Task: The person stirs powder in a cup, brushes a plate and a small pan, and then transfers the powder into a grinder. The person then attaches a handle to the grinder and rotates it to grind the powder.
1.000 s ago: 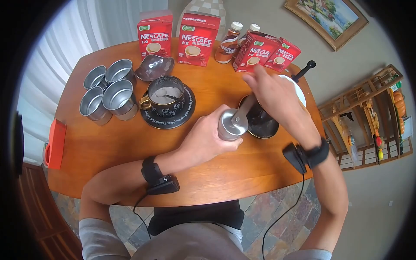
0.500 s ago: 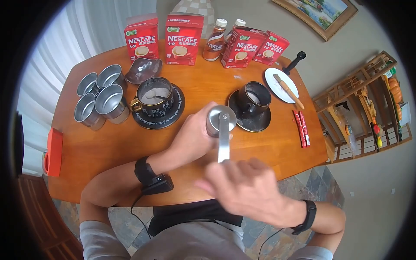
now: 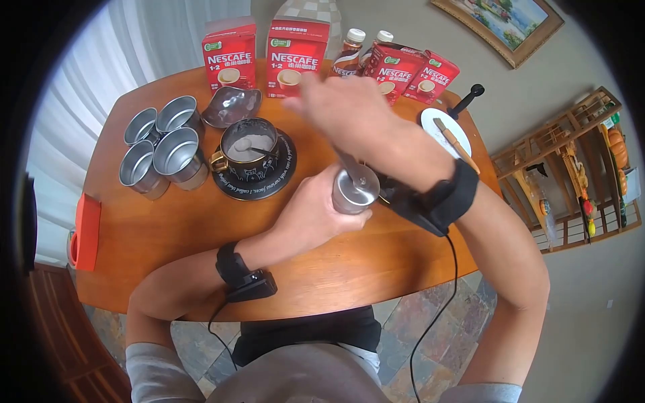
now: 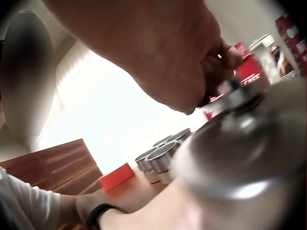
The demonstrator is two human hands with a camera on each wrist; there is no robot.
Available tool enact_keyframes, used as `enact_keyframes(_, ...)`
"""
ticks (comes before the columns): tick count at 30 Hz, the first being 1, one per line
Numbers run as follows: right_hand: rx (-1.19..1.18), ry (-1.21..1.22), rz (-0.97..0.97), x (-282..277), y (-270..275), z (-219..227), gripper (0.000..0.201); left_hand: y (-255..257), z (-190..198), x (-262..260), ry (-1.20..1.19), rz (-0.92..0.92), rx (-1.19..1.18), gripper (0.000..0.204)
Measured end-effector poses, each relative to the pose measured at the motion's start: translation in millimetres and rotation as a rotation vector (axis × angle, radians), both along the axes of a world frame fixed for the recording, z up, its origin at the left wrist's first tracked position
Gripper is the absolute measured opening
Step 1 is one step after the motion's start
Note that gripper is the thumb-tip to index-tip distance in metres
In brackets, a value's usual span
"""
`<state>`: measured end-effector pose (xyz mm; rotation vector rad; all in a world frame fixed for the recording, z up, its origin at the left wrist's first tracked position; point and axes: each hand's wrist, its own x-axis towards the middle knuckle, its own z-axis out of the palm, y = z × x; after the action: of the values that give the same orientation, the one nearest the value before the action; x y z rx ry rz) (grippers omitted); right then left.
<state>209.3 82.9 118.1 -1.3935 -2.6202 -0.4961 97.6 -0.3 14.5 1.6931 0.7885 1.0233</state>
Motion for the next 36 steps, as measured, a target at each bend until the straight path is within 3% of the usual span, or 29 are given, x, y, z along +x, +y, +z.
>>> enact_keyframes(3, -0.164, 0.108, -0.207, 39.8, -11.0, 9.2, 0.039, 0.4, 1.4, -3.1, 0.005, -0.022, -0.02, 0.047)
enact_keyframes(5, -0.006, 0.073, -0.15, 79.7, -23.6, -1.0, 0.035, 0.1, 5.1, -4.1, -0.005, -0.025, -0.033, 0.045)
enact_keyframes(7, -0.015, 0.087, -0.222, 103.8, -52.5, -1.9, 0.031, -0.5, 5.2, -3.7, -0.008, -0.021, -0.032, 0.044)
enact_keyframes(13, -0.042, 0.096, -0.426, 99.1, -164.8, -2.4, 0.034, -1.2, 4.0, -1.7, -0.028, -0.022, -0.022, 0.044)
enact_keyframes(15, 0.033, 0.098, -0.334, 89.6, -190.1, -9.6, 0.036, -0.5, 0.8, -1.1, -0.044, -0.021, 0.004, 0.044)
enact_keyframes(19, -0.044, 0.066, 0.014, 42.1, -208.9, 1.5, 0.034, -1.7, 1.4, 0.0, -0.05, -0.021, 0.001, 0.041)
enact_keyframes(26, 0.009, -0.004, 0.279, -36.9, -140.2, -3.2, 0.036, 1.2, -9.3, -8.9, -0.224, -0.141, -0.124, 0.044)
enact_keyframes(28, -0.079, 0.003, 0.285, -52.5, -107.2, 2.8, 0.038, 3.5, -15.4, -4.8, -0.178, -0.132, -0.074, 0.045)
enact_keyframes(30, -0.016, 0.012, 0.328, -52.3, -65.3, 3.5, 0.037, 8.1, -21.0, 7.1, -0.012, -0.07, 0.041, 0.045)
enact_keyframes(33, 0.085, 0.02, 0.164, -27.5, -10.3, -4.2, 0.038, 0.9, -4.7, 1.9, -0.026, 0.004, 0.01, 0.05)
enact_keyframes(36, -0.11, -0.015, -0.089, 8.0, -2.8, 11.2, 0.038, 0.4, 5.4, -3.2, -0.009, -0.03, -0.026, 0.046)
